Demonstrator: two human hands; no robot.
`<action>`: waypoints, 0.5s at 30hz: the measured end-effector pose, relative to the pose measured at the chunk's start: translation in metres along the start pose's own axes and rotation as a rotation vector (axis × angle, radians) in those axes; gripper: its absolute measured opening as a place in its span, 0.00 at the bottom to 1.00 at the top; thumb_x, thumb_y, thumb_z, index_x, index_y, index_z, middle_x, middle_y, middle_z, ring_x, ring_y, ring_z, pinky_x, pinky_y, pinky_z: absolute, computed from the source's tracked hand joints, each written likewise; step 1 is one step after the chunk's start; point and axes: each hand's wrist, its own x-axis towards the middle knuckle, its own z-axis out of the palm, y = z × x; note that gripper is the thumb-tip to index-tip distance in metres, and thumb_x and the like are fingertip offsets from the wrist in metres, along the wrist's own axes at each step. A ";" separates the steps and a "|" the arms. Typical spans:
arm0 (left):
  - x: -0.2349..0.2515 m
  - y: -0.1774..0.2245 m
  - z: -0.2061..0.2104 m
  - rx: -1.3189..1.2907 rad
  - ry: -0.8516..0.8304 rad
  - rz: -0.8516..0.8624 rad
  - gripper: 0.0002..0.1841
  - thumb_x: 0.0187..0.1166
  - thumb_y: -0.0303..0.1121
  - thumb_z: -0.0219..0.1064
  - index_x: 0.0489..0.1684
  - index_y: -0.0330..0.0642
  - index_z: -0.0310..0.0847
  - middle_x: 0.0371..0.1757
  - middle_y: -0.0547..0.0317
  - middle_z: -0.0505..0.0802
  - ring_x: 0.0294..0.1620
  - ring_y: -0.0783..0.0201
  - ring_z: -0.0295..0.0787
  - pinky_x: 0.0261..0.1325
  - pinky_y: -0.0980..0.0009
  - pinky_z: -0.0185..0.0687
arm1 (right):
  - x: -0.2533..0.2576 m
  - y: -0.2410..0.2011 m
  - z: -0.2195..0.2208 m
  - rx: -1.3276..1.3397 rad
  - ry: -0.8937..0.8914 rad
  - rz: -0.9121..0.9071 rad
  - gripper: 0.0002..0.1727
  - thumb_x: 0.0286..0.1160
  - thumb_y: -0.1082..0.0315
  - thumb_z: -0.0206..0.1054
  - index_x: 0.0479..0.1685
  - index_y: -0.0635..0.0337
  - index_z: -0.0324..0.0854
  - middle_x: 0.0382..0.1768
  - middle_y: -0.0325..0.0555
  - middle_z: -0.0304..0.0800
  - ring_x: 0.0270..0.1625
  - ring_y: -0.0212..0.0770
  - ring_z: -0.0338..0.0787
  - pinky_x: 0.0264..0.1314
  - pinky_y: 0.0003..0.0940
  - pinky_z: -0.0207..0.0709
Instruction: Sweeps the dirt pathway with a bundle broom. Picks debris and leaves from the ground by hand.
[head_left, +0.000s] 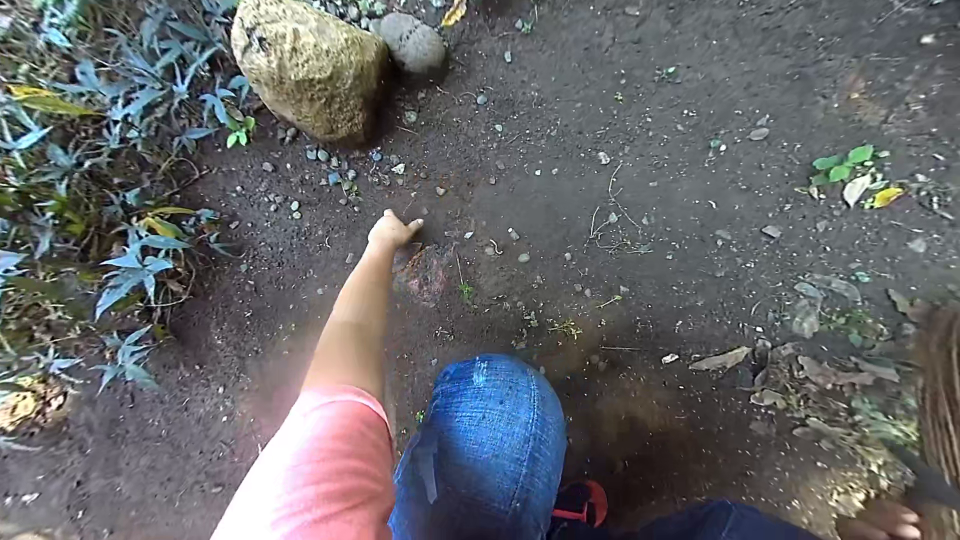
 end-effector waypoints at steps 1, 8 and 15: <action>0.000 0.004 0.009 0.040 0.007 0.006 0.48 0.80 0.66 0.62 0.85 0.29 0.59 0.72 0.25 0.83 0.75 0.30 0.80 0.74 0.30 0.72 | 0.005 -0.003 -0.009 0.013 -0.014 0.020 0.24 0.51 0.65 0.80 0.53 0.60 0.86 0.42 0.45 0.92 0.43 0.39 0.94 0.50 0.32 0.89; 0.003 0.023 0.015 0.165 0.046 0.069 0.24 0.95 0.39 0.41 0.75 0.33 0.74 0.72 0.28 0.84 0.75 0.30 0.80 0.69 0.27 0.73 | 0.006 -0.004 -0.020 0.040 0.007 -0.003 0.23 0.55 0.65 0.79 0.53 0.63 0.87 0.41 0.48 0.93 0.40 0.40 0.94 0.46 0.32 0.90; -0.053 0.030 0.031 0.255 -0.262 0.612 0.18 0.93 0.33 0.54 0.73 0.33 0.76 0.62 0.27 0.88 0.67 0.29 0.85 0.71 0.30 0.74 | 0.003 -0.002 -0.019 0.025 0.071 -0.018 0.23 0.53 0.64 0.81 0.52 0.61 0.86 0.39 0.45 0.92 0.38 0.39 0.94 0.43 0.31 0.90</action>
